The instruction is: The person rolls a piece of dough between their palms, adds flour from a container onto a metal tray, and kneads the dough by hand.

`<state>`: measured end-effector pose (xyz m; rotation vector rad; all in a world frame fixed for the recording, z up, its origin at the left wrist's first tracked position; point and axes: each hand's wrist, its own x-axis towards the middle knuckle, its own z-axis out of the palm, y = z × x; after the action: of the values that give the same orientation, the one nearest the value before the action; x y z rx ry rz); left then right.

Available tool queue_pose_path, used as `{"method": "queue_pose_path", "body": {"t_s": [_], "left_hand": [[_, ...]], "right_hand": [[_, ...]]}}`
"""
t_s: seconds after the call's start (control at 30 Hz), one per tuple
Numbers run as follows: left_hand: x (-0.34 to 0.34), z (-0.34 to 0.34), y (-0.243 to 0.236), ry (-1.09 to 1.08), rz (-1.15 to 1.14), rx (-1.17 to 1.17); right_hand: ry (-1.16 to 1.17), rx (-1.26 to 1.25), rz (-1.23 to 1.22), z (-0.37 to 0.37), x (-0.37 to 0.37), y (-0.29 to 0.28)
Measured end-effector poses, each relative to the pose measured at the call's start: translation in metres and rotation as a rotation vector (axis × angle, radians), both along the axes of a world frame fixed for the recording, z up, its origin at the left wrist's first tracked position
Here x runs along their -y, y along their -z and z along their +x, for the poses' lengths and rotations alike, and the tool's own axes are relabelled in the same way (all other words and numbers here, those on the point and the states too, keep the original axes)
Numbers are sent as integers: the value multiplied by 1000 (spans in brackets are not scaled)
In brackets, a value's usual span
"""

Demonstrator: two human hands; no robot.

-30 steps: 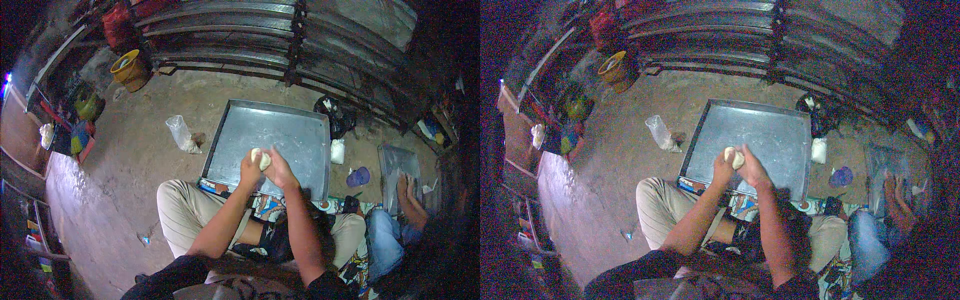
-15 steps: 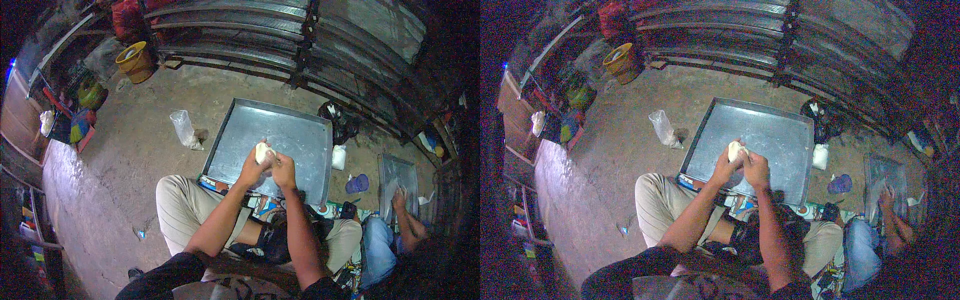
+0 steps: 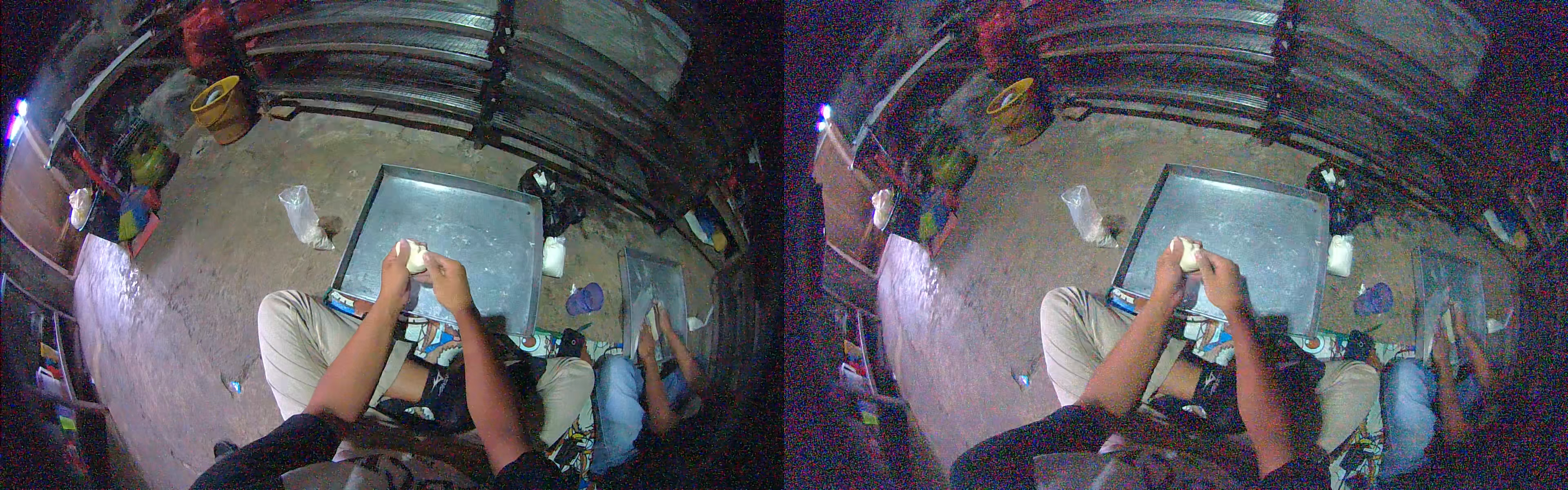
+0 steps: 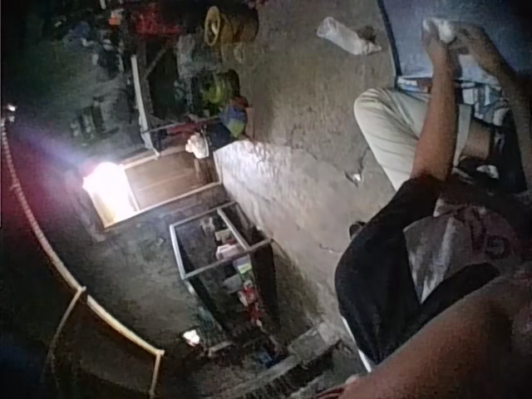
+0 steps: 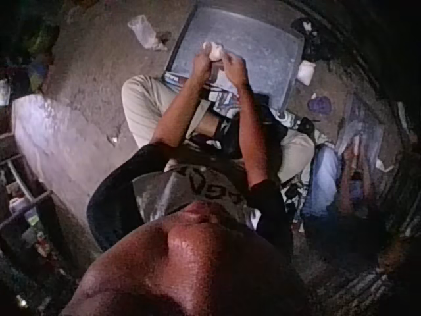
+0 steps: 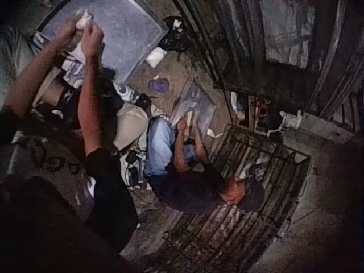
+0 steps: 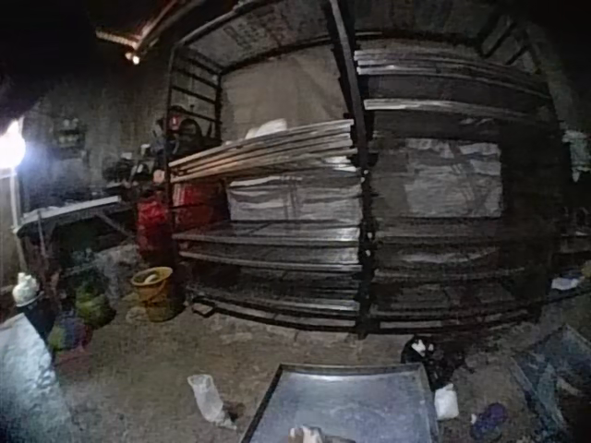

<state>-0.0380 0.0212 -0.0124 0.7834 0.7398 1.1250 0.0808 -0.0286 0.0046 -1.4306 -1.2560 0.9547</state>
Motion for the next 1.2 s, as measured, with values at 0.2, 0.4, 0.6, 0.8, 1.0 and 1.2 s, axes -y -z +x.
{"method": "queue_pose_path", "body": {"t_s": [0.2,0.4,0.6,0.8,1.0,1.2], "left_hand": [[2,-2,-4,283,-80,12],[8,6,-4,301,352,-218],[17,10,-2,315,458,-410],[15,14,-6,205,187,-392],[3,3,9,160,-205,159],[3,2,13,308,-232,202]], "right_hand": [[50,-351,-238,3,4,-7],[137,-251,-174,15,2,5],[194,143,-94,34,1,15],[151,7,-265,27,-6,19],[-158,-822,-272,13,7,-2],[-263,-960,-421,18,14,-17]]}}
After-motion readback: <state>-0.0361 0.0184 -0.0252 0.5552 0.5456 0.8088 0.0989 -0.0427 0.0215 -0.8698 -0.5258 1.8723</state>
